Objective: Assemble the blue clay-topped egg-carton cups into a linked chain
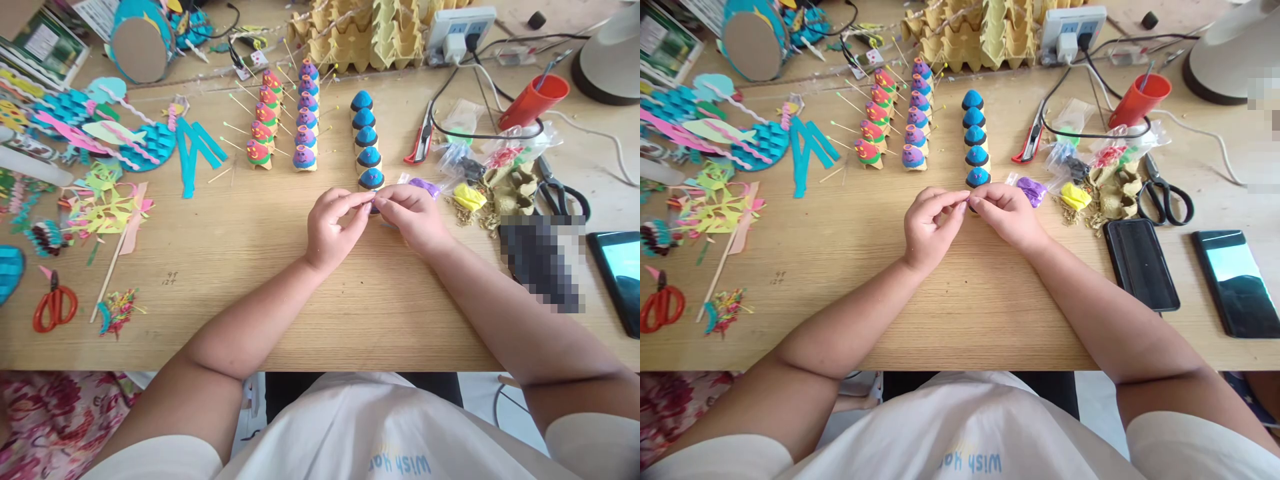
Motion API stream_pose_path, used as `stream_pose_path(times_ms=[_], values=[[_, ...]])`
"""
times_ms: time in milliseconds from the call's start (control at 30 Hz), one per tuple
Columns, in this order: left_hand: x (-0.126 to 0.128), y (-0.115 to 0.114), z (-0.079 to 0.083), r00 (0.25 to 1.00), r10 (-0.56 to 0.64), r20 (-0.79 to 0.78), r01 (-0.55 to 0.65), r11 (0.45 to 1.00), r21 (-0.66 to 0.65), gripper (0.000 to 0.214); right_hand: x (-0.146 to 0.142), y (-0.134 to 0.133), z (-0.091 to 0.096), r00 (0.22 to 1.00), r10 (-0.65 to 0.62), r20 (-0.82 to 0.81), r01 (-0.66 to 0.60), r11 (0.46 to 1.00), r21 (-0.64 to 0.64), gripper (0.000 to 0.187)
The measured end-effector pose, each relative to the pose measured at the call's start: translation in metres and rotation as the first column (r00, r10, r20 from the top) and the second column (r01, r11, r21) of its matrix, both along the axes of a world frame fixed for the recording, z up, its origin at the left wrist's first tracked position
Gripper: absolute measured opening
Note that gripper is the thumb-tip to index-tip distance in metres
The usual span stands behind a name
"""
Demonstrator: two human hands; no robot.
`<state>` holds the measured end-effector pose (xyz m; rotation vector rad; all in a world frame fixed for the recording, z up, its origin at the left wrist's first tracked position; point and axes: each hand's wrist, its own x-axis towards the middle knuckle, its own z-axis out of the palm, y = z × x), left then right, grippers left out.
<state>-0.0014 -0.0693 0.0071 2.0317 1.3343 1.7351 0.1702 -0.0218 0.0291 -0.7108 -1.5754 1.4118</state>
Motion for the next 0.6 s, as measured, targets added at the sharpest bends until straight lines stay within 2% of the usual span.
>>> stream_pose_path(times_ms=[400,600], values=[[0.0021,0.0004,0.0009,0.998,0.011,0.065,-0.007,0.998,-0.058,0.02,-0.0017,-0.0033,0.0051,1.0,-0.004,0.025,0.004,1.0,-0.017,0.037],[0.0018,0.0014,0.0006,0.998,0.056,0.032,-0.054,0.996,-0.072,0.025,-0.003,-0.0043,0.0059,1.0,0.0,0.024,0.001,0.998,-0.057,0.039]])
